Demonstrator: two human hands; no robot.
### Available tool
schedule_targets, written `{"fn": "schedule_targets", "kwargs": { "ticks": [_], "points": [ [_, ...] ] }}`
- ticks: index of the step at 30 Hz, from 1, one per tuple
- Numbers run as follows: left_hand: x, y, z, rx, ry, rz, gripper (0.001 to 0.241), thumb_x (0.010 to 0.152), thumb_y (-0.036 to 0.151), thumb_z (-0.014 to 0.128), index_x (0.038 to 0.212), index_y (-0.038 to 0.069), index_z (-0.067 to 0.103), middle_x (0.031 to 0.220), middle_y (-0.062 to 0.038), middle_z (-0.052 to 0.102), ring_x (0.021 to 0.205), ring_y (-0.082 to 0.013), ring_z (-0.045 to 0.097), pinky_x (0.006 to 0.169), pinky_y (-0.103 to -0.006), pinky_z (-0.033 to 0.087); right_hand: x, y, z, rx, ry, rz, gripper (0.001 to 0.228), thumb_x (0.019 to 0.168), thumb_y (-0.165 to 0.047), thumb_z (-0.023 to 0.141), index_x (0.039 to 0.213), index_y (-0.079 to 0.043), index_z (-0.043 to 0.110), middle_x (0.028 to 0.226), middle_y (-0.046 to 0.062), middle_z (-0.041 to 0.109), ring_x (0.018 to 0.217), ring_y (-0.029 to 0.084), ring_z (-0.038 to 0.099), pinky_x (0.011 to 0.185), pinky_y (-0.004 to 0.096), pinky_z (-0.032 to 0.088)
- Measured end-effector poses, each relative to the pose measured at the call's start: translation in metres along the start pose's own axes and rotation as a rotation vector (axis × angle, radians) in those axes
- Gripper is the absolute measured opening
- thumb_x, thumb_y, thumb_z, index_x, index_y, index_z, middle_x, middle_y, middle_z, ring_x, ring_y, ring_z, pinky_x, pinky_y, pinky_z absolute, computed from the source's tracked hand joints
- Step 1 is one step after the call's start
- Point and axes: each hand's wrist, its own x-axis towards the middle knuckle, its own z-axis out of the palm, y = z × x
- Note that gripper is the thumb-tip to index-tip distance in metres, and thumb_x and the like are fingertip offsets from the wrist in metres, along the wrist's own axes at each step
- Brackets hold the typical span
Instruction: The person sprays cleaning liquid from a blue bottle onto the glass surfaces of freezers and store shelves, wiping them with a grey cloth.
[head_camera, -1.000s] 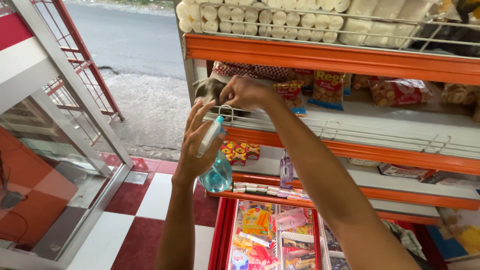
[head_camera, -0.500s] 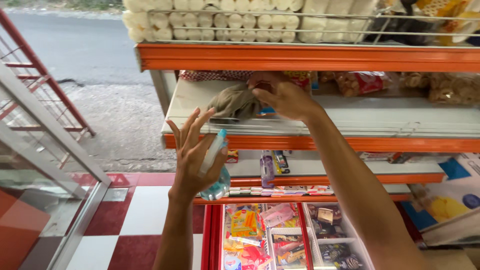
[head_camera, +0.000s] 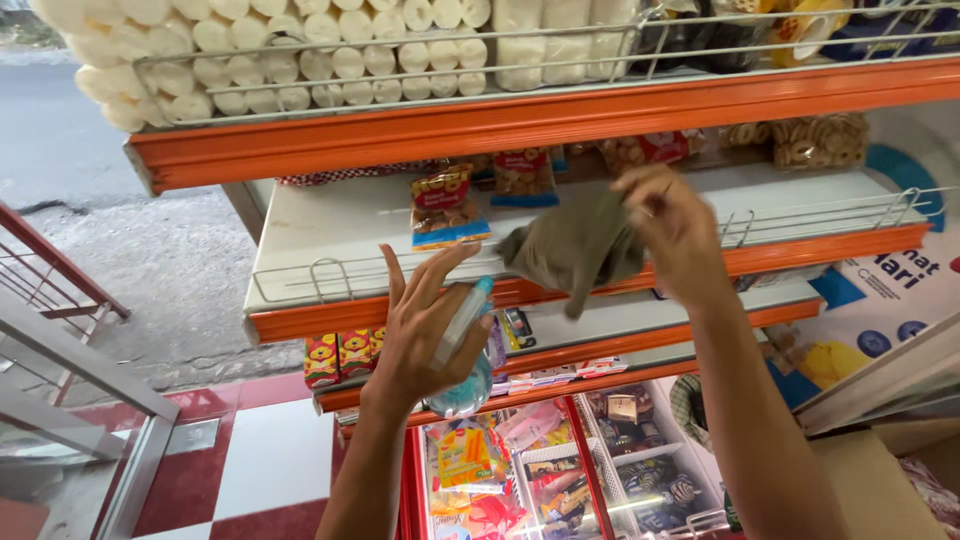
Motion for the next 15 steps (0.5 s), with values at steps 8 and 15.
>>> {"fn": "schedule_targets", "kwargs": {
  "ticks": [8, 15],
  "points": [
    [-0.025, -0.015, -0.001, 0.059, 0.015, -0.03, 0.021, 0.085, 0.021, 0.069, 0.097, 0.005, 0.074, 0.149, -0.016, 0.058, 0.146, -0.0349, 0.048, 0.127, -0.0687, -0.003, -0.039, -0.033, 0.075, -0.75, -0.165, -0.181, 0.041, 0.09, -0.025, 0.076, 0.12, -0.007, 0.055, 0.152, 0.024, 0.05, 0.144, 0.041, 0.047, 0.125, 0.058, 0.031],
    [-0.079, -0.024, -0.059, 0.134, 0.168, -0.18, 0.023, 0.086, 0.02, 0.068, 0.1, 0.003, 0.077, 0.149, -0.019, 0.056, 0.149, -0.0414, 0.042, 0.13, -0.0648, 0.009, -0.049, -0.03, 0.122, -0.662, -0.013, -0.263, 0.058, 0.077, 0.001, 0.086, 0.129, -0.001, 0.06, 0.155, 0.015, 0.051, 0.14, 0.04, 0.06, 0.117, 0.042, 0.055]
  ]
}}
